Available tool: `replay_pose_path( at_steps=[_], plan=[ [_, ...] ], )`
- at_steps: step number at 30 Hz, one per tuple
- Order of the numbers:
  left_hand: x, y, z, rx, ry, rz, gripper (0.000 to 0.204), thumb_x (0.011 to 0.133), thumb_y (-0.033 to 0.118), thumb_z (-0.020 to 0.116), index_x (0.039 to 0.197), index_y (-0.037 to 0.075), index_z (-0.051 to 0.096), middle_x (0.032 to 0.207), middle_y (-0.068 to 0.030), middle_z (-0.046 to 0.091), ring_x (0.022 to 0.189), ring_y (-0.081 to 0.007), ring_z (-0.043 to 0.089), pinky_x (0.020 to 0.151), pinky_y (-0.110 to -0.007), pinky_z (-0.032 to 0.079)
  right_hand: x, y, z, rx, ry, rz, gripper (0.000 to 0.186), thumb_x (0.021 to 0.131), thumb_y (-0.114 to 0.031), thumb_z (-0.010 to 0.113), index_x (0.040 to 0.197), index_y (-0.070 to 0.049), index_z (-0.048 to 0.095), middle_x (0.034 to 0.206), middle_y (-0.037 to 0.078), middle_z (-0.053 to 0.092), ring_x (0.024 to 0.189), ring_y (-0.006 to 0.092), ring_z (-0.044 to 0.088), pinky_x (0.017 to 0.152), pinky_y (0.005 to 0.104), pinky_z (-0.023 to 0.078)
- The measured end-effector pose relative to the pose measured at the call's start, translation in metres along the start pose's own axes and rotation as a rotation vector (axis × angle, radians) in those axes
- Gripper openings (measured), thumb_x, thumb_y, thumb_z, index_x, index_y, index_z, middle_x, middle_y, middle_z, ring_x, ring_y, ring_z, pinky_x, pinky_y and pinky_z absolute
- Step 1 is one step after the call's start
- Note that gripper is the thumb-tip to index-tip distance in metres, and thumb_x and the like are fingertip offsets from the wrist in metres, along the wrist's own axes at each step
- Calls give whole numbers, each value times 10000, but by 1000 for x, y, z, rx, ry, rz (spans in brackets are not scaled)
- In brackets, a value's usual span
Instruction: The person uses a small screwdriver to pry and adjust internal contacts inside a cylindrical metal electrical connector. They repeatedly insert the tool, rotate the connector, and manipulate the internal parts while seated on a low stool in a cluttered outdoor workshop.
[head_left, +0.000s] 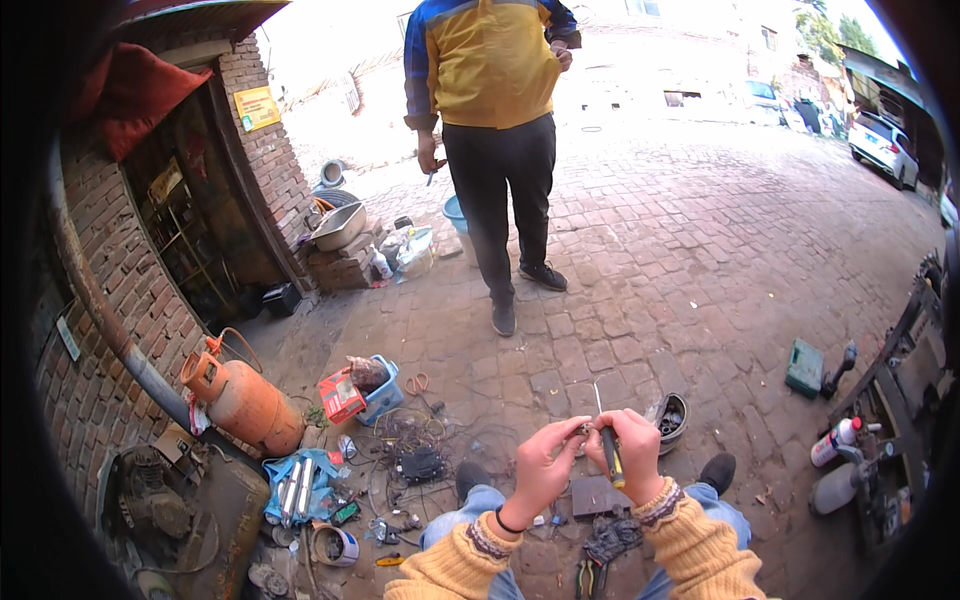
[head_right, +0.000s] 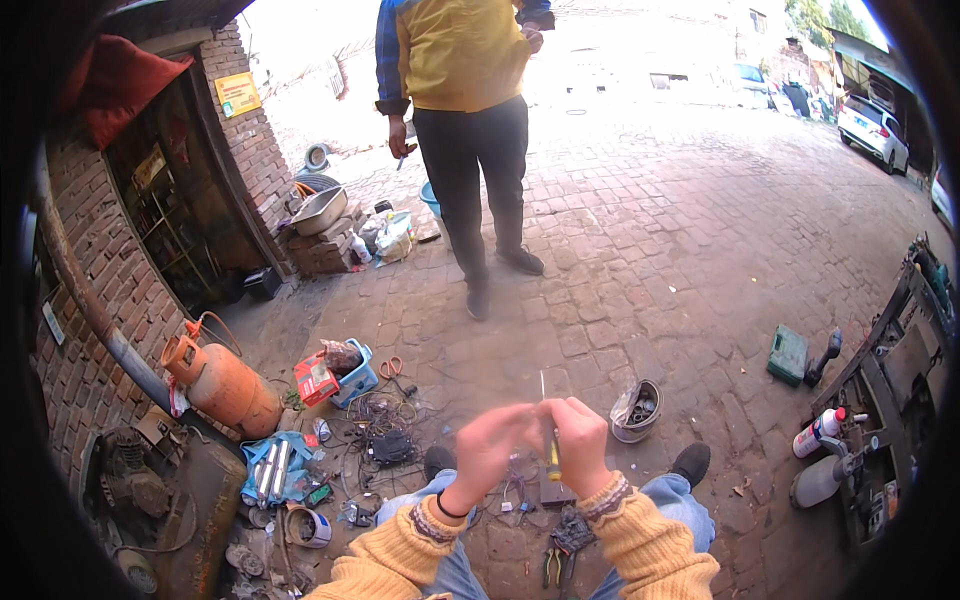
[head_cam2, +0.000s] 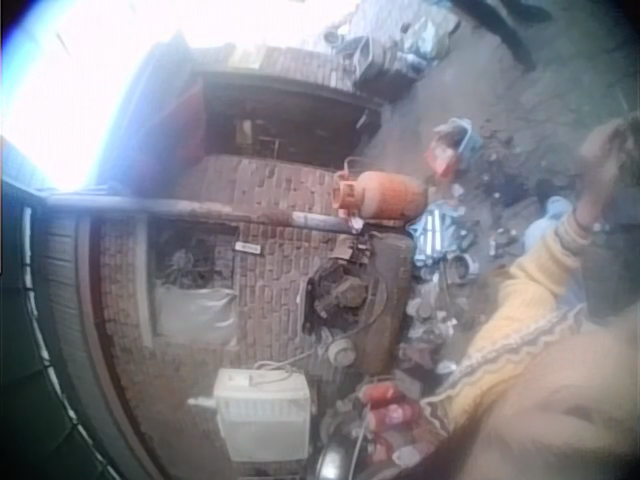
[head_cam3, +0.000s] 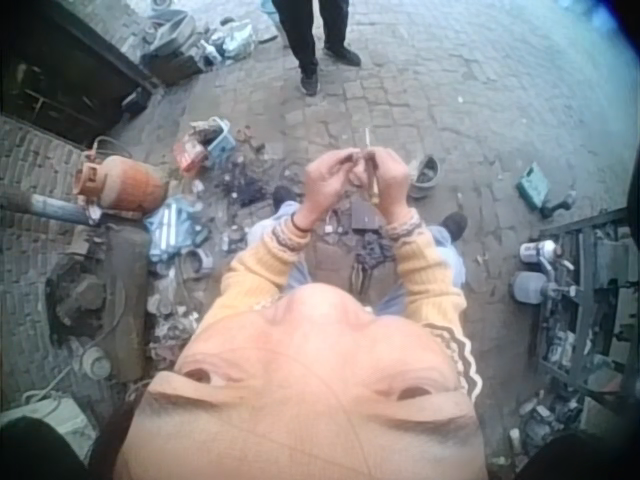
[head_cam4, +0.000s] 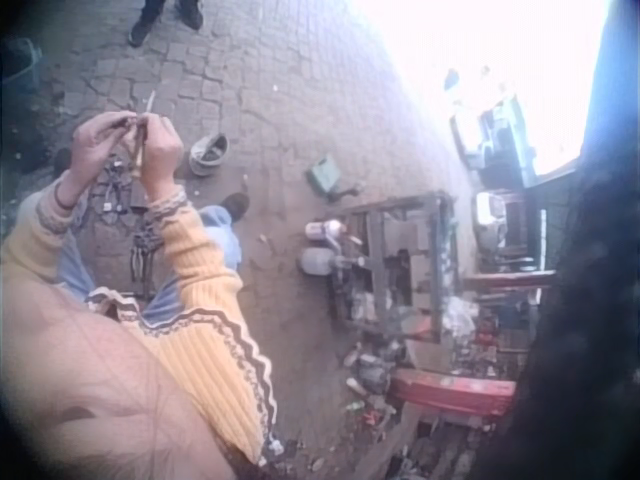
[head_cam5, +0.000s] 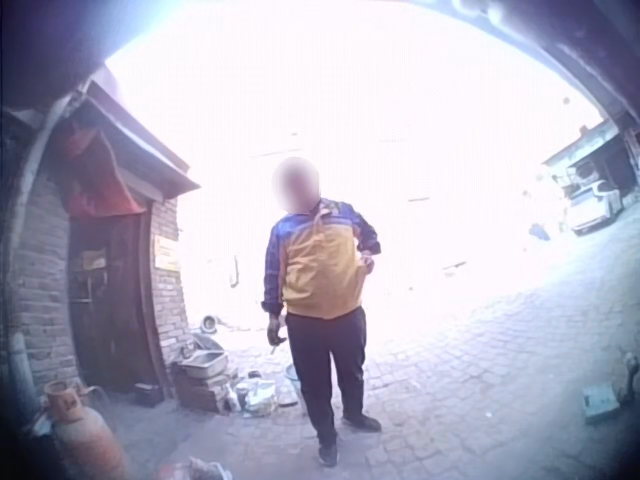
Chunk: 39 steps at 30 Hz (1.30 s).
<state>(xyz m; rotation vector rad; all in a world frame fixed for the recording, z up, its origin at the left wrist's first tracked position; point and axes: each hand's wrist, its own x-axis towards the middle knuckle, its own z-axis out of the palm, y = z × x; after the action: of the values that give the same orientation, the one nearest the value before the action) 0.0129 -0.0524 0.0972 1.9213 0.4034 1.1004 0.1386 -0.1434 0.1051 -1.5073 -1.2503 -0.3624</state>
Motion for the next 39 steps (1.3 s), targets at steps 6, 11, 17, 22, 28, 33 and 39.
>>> replay_pose_path(
  at_steps=[6,11,17,22,28,33,39],
  plan=[
    [1,0,-1,-75,46,-131,278,910,4,661,1181,19,724,1038,-92,770,917,-130,701,825,-278,545,-2,-1,6,135,-43,65,148,801,-53,771,920,-16,691,777,93,677,654,198,664,619,301,526],
    [0,-3,-2,-46,27,-105,291,920,7,679,1209,22,707,1099,-128,757,974,-173,728,848,-287,558,-6,2,5,338,-158,333,202,818,-86,763,1005,-41,701,838,106,694,757,202,682,669,303,515],
    [0,-1,-1,-41,39,-115,280,925,22,689,1204,21,712,1093,-128,761,978,-159,727,842,-283,556,-6,6,5,584,-202,445,171,892,-61,733,1050,-2,705,965,81,740,922,100,682,810,262,533],
    [0,-1,-1,-67,36,-114,275,926,31,698,1200,18,715,1097,-123,763,977,-160,728,851,-281,557,-3,4,2,654,-220,494,151,897,-40,730,1039,8,709,975,61,740,937,101,675,838,263,531],
    [-1,-5,-1,-65,35,-114,270,919,34,710,1188,12,722,1101,-126,763,977,-159,728,856,-281,559,-1,2,-2,653,-252,548,146,895,-53,739,1025,6,710,965,44,736,927,88,661,841,264,525],
    [-2,-3,-3,-72,39,-95,273,913,18,712,1186,11,723,1096,-125,764,975,-155,726,856,-277,558,0,3,0,669,-243,548,136,899,-62,730,1015,6,710,940,36,730,909,76,645,821,257,516],
    [-1,2,-3,-150,12,-154,280,912,-8,706,1191,9,723,1090,-117,766,965,-141,721,846,-268,560,3,-1,-3,692,-236,595,107,926,-80,699,988,6,710,906,17,722,859,49,627,758,221,495]
  ],
)
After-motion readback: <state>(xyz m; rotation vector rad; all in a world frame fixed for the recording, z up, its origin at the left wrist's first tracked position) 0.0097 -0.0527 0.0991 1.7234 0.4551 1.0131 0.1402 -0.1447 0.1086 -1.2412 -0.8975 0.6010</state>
